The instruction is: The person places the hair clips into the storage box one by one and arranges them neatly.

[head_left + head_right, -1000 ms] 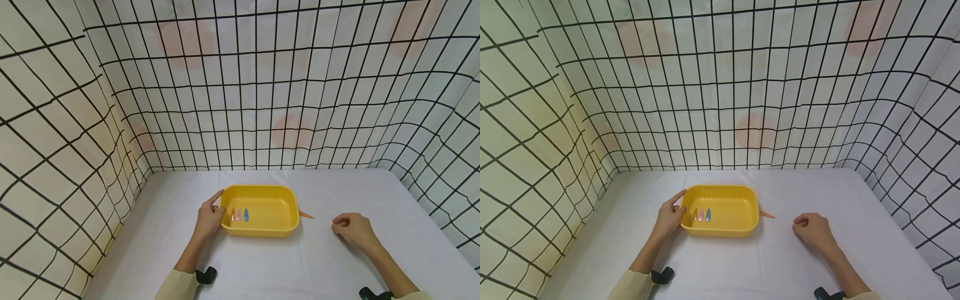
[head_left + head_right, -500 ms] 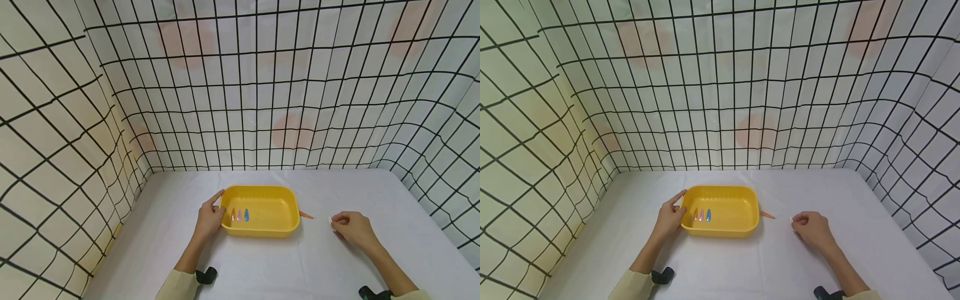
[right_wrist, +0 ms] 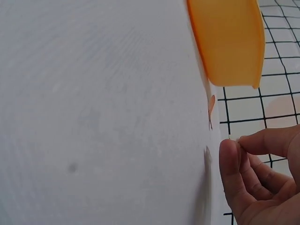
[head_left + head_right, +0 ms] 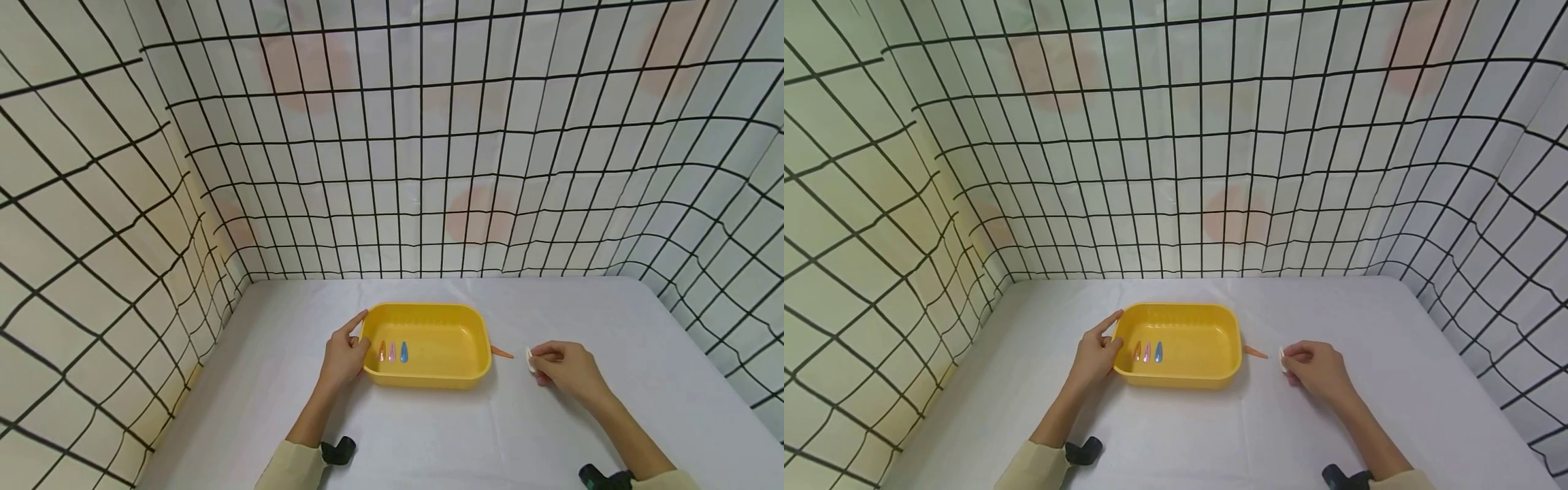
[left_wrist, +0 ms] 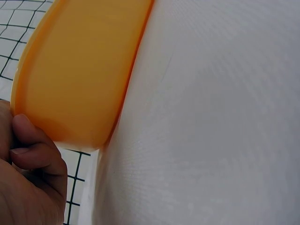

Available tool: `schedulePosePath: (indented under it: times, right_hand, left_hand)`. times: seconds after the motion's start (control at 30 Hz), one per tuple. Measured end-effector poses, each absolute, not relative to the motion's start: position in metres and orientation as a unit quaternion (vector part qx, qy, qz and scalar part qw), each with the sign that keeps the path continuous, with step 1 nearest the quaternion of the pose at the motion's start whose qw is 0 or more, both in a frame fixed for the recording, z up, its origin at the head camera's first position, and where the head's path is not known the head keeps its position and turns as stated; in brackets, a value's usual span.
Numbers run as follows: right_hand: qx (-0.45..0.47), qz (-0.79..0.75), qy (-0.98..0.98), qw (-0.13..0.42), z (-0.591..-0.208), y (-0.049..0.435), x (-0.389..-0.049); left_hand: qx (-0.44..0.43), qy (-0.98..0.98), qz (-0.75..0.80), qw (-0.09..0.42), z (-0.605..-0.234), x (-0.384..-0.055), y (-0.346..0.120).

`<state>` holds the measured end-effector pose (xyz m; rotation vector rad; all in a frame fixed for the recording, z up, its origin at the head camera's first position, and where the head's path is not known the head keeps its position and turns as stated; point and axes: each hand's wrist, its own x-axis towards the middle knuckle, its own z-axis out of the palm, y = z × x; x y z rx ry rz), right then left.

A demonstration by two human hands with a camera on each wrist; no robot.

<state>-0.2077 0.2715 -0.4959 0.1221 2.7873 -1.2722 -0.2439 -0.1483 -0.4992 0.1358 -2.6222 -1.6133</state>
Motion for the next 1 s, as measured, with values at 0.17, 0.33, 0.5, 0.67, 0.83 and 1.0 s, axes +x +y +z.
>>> schedulePosePath:
  times: [0.17, 0.33, 0.5, 0.67, 0.83, 1.0]
  right_hand:
    - [0.04, -0.446, 0.893, 0.042, -0.493, 0.268, -0.21]
    - [0.039, -0.491, 0.869, 0.051, -0.49, 0.265, -0.212]
    - [0.035, -0.52, 0.851, 0.06, -0.484, 0.261, -0.212]
    - [0.027, -0.533, 0.843, 0.064, -0.476, 0.256, -0.216]
    - [0.016, -0.552, 0.831, 0.069, -0.469, 0.247, -0.223]
    - [0.01, -0.557, 0.827, 0.071, -0.46, 0.235, -0.231]
  left_hand:
    - [0.039, -0.851, -0.523, 0.032, -0.499, -0.243, -0.146]
    - [0.043, -0.85, -0.525, 0.027, -0.501, -0.244, -0.145]
    - [0.041, -0.849, -0.526, 0.026, -0.501, -0.245, -0.143]
    - [0.042, -0.851, -0.523, 0.025, -0.5, -0.244, -0.143]
    - [0.045, -0.85, -0.524, 0.022, -0.499, -0.243, -0.144]
    - [0.053, -0.851, -0.521, 0.027, -0.499, -0.242, -0.145]
